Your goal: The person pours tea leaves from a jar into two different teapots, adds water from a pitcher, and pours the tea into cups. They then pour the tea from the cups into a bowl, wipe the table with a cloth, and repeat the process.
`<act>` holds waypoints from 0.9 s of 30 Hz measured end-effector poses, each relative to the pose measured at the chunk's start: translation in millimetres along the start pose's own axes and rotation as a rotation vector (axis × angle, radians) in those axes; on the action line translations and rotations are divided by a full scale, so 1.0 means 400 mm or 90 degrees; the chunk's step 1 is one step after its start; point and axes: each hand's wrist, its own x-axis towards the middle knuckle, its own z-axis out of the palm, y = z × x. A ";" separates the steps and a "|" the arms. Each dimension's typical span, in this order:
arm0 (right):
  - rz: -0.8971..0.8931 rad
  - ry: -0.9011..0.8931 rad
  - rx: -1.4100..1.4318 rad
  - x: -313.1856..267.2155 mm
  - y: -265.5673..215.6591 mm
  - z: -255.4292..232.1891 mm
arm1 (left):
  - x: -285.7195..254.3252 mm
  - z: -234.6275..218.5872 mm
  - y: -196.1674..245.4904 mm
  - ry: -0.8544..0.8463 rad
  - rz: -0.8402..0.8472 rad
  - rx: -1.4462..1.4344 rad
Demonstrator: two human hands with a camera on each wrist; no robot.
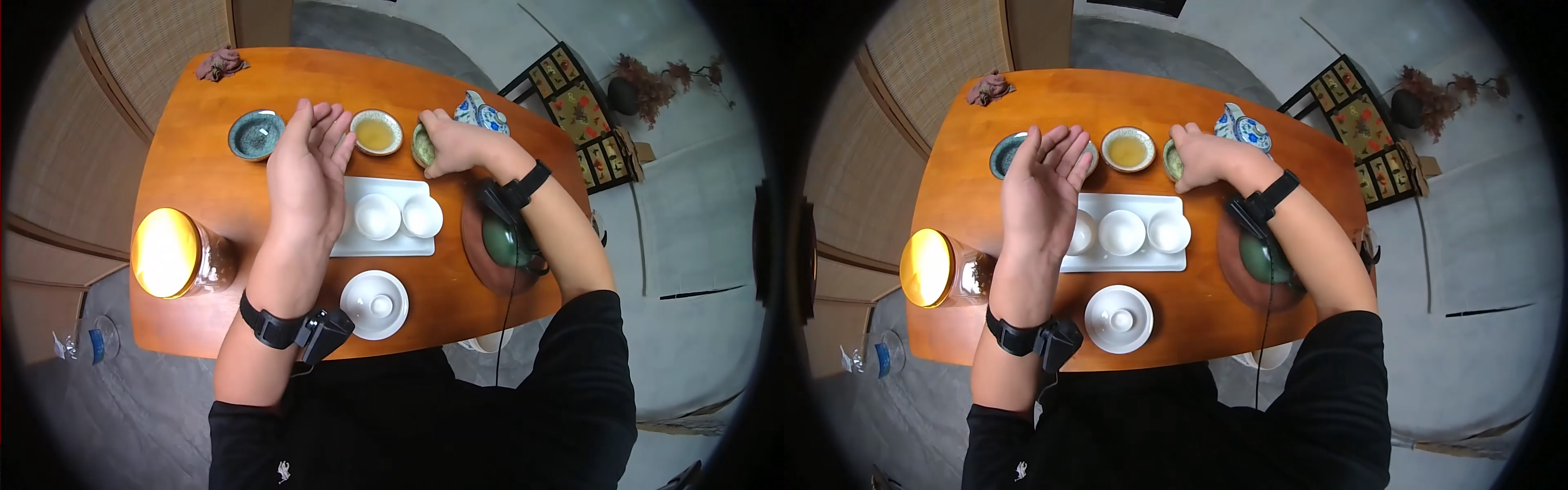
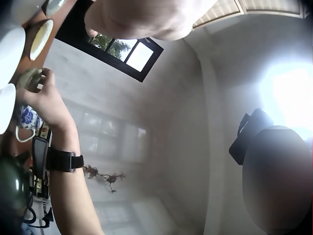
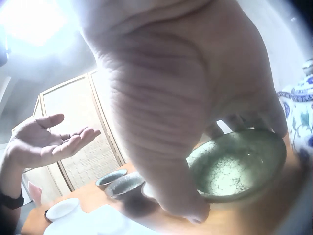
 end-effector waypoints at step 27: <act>0.003 0.012 -0.018 0.033 0.009 0.043 | 0.022 -0.029 -0.017 0.012 0.006 0.015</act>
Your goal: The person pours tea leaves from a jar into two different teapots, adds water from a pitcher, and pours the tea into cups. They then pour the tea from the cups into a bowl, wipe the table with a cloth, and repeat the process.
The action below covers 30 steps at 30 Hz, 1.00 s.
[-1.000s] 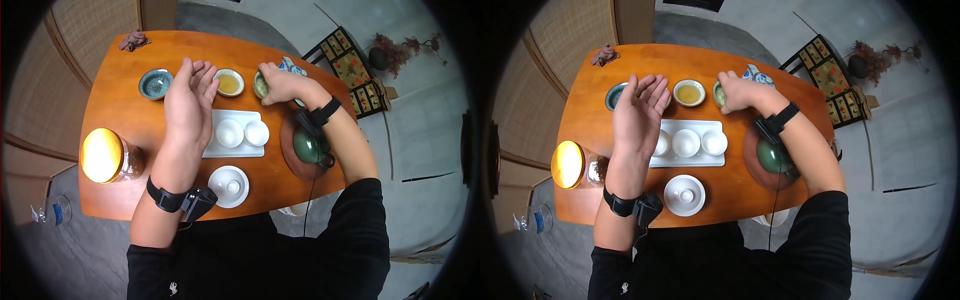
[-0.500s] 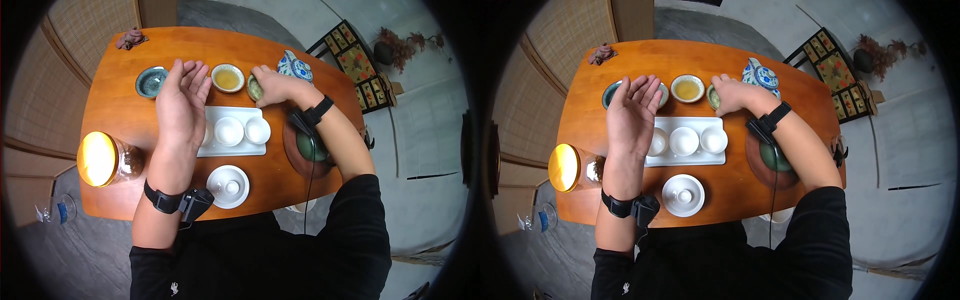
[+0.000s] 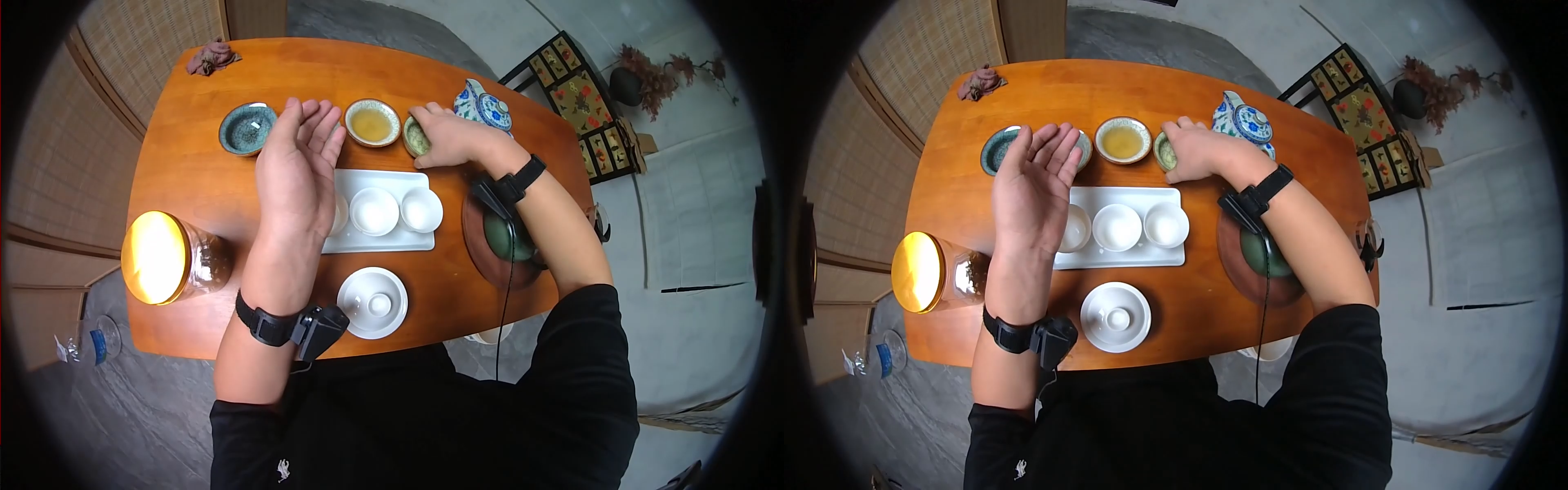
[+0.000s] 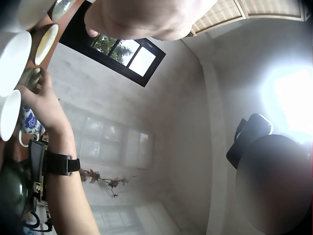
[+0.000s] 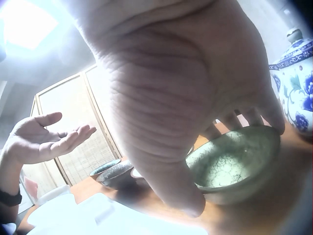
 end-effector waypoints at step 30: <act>-0.196 0.104 0.053 0.108 -0.117 -0.039 | -0.013 -0.031 0.013 0.032 0.038 0.011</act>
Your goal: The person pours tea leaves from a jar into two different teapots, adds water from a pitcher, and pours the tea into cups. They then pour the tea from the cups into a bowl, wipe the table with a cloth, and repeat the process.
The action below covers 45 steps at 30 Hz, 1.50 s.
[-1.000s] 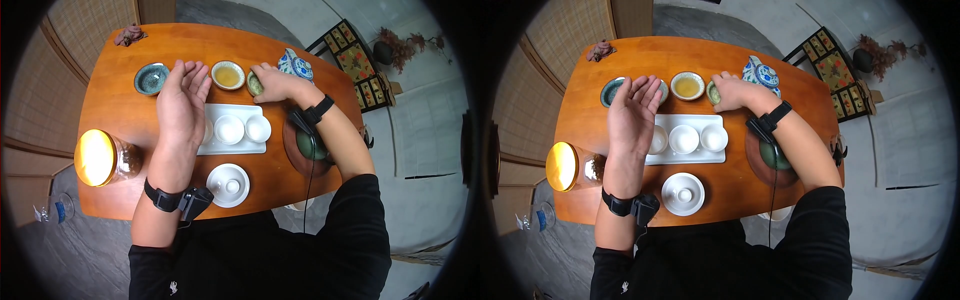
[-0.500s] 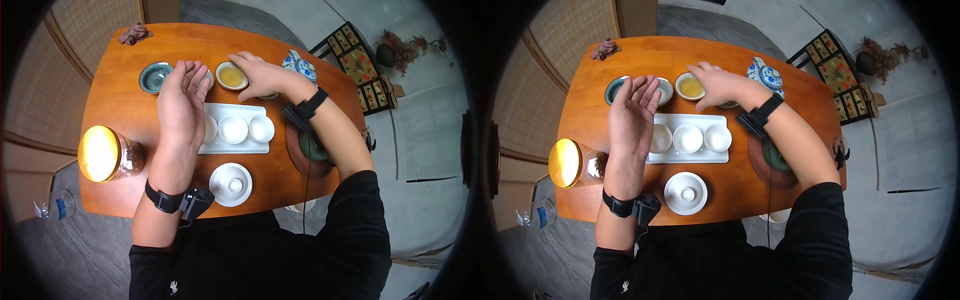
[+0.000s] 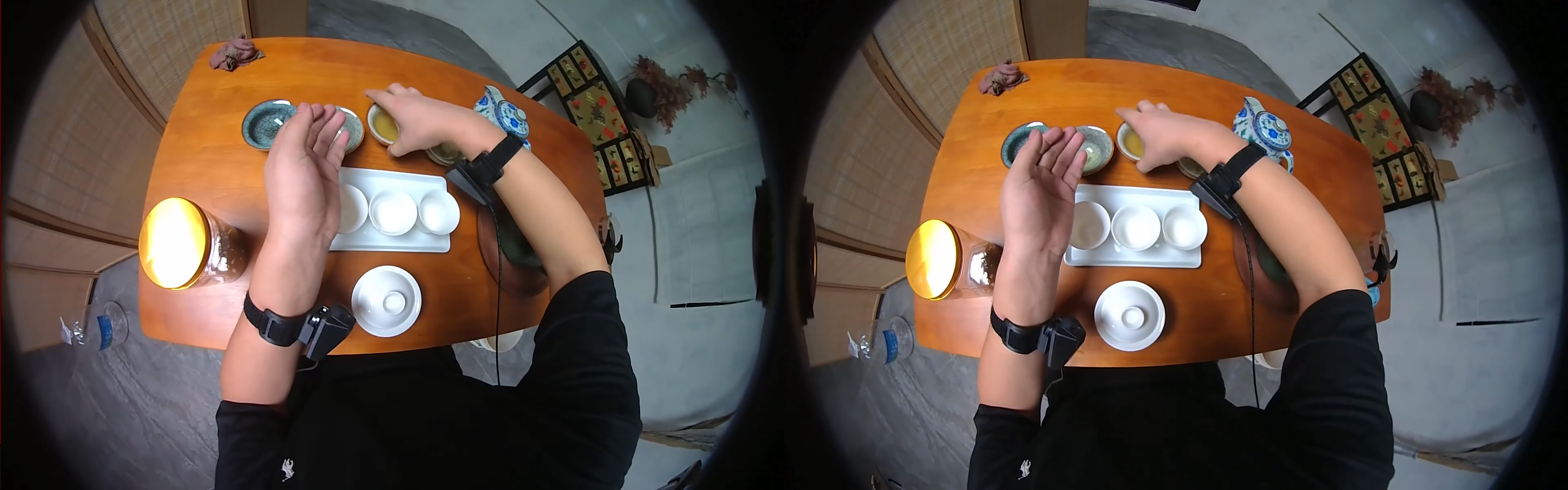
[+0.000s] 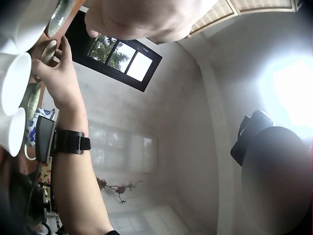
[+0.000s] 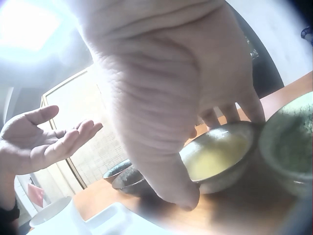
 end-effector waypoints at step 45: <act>0.444 0.091 0.015 -1.154 0.390 -0.124 | -0.326 0.422 -0.438 -0.430 -0.506 0.224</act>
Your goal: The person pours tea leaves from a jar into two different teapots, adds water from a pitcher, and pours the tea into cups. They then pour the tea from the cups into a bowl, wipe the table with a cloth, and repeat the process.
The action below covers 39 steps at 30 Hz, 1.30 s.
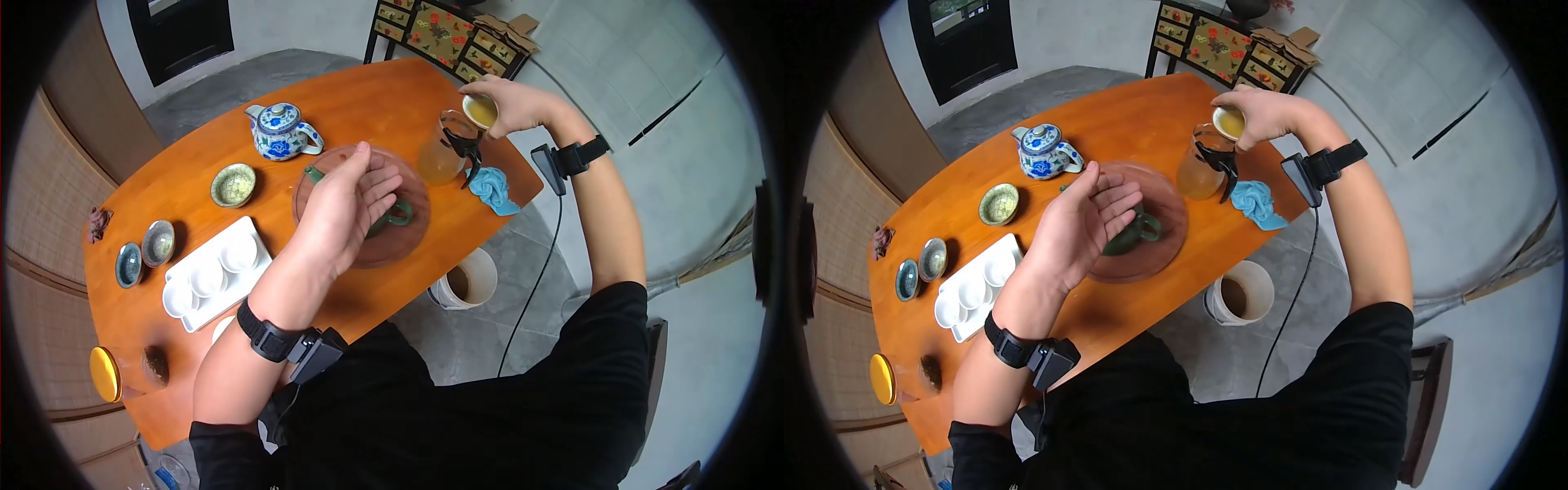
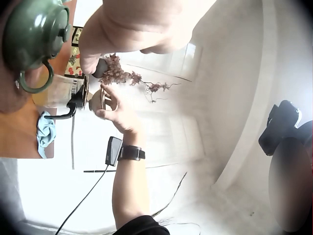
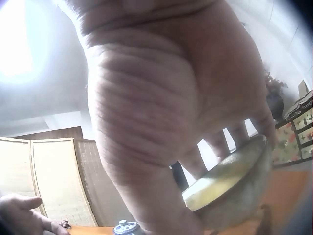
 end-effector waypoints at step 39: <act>0.049 0.057 -0.410 0.052 -0.120 0.017 | -0.033 -0.064 -0.016 0.069 0.008 -0.104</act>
